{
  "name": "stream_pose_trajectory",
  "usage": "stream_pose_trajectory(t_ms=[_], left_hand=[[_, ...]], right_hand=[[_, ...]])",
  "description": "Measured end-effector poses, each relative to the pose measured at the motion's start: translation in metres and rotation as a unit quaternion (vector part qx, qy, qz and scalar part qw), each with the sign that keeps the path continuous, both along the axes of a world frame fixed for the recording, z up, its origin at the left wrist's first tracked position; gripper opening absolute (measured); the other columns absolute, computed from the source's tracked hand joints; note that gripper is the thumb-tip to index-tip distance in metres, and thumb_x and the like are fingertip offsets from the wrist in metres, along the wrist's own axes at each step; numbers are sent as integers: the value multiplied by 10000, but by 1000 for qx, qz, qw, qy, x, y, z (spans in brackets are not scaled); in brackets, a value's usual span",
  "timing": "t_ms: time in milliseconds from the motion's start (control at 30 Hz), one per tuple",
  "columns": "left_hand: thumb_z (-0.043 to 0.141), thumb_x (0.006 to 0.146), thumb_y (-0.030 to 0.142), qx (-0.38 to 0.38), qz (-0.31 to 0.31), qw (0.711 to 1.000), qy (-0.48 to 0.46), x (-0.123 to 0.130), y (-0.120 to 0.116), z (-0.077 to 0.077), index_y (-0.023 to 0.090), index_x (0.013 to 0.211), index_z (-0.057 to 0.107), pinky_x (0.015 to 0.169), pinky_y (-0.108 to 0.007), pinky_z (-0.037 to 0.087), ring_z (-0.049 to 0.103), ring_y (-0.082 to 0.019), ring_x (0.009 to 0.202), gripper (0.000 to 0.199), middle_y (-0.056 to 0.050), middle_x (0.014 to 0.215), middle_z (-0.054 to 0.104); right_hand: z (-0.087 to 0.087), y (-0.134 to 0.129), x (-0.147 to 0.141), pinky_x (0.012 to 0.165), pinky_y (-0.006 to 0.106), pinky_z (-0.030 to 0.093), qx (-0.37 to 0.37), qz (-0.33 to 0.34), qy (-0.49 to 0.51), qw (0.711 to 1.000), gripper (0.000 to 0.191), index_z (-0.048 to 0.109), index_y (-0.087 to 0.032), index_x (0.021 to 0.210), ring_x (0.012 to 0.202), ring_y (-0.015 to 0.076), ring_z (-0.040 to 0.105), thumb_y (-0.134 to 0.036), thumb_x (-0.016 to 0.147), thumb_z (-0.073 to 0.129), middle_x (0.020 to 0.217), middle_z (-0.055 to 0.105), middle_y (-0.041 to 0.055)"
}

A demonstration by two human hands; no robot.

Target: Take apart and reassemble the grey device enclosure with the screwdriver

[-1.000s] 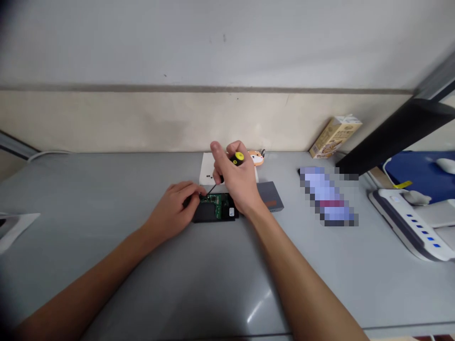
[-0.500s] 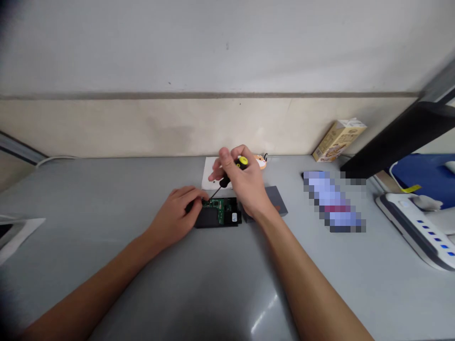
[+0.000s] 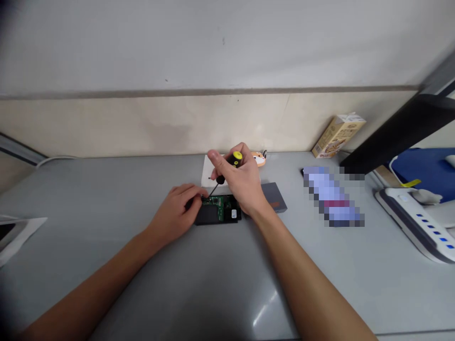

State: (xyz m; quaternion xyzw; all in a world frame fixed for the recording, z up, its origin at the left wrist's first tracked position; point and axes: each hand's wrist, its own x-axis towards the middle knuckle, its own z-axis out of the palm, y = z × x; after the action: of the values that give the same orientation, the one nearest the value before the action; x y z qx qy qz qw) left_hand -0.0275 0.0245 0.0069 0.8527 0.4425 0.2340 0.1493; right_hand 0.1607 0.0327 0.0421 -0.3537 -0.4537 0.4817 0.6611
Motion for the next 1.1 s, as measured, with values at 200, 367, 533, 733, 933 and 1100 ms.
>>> stream_pose_trajectory(t_ms=[200, 367, 533, 733, 933, 1100], left_hand=[[433, 982, 176, -4, 2, 1000, 0, 0, -1, 1, 225, 984, 653, 953, -415, 422, 648, -222, 985, 225, -28, 995, 714], [432, 975, 160, -4, -1, 1000, -1, 0, -1, 1, 221, 985, 649, 960, -411, 421, 646, -212, 979, 225, -27, 1005, 709], [430, 982, 167, 4, -4, 1000, 5, 0, -1, 0, 225, 996, 651, 946, -406, 428, 641, -210, 963, 230, -27, 994, 702], [417, 986, 169, 3, -1, 1000, 8, -1, -1, 1, 225, 1003, 651, 948, -411, 432, 647, -215, 954, 240, -30, 980, 706], [422, 985, 175, 9, -7, 1000, 8, -1, 0, 0, 225, 995, 652, 945, -414, 427, 648, -226, 972, 236, -33, 988, 706], [423, 986, 173, 15, -7, 1000, 5, -1, 1, -1, 223, 1016, 657, 927, -411, 424, 644, -227, 966, 241, -33, 986, 698]], right_hand=[[3, -3, -8, 589, 282, 460, 31, -52, -34, 998, 492, 492, -283, 900, 574, 117, 518, -763, 848, 589, 654, 475, -57], [11, -5, -10, 679, 321, 517, 8, -19, 9, 1000, 566, 607, -284, 959, 718, 165, 622, -824, 878, 457, 736, 536, 1], [11, -5, -4, 722, 325, 543, -14, 25, 32, 999, 518, 561, -261, 864, 829, 176, 676, -768, 802, 651, 871, 630, 11], [6, -3, -5, 602, 293, 475, -13, -21, -12, 1000, 558, 431, -267, 810, 570, 121, 520, -742, 755, 717, 618, 457, -67], [9, -1, -6, 683, 306, 513, -13, 21, 26, 999, 555, 617, -279, 960, 751, 165, 641, -816, 841, 540, 715, 542, -10], [4, 1, -4, 700, 302, 526, -12, 18, 28, 999, 510, 530, -254, 851, 715, 136, 638, -737, 796, 685, 811, 625, -14]])
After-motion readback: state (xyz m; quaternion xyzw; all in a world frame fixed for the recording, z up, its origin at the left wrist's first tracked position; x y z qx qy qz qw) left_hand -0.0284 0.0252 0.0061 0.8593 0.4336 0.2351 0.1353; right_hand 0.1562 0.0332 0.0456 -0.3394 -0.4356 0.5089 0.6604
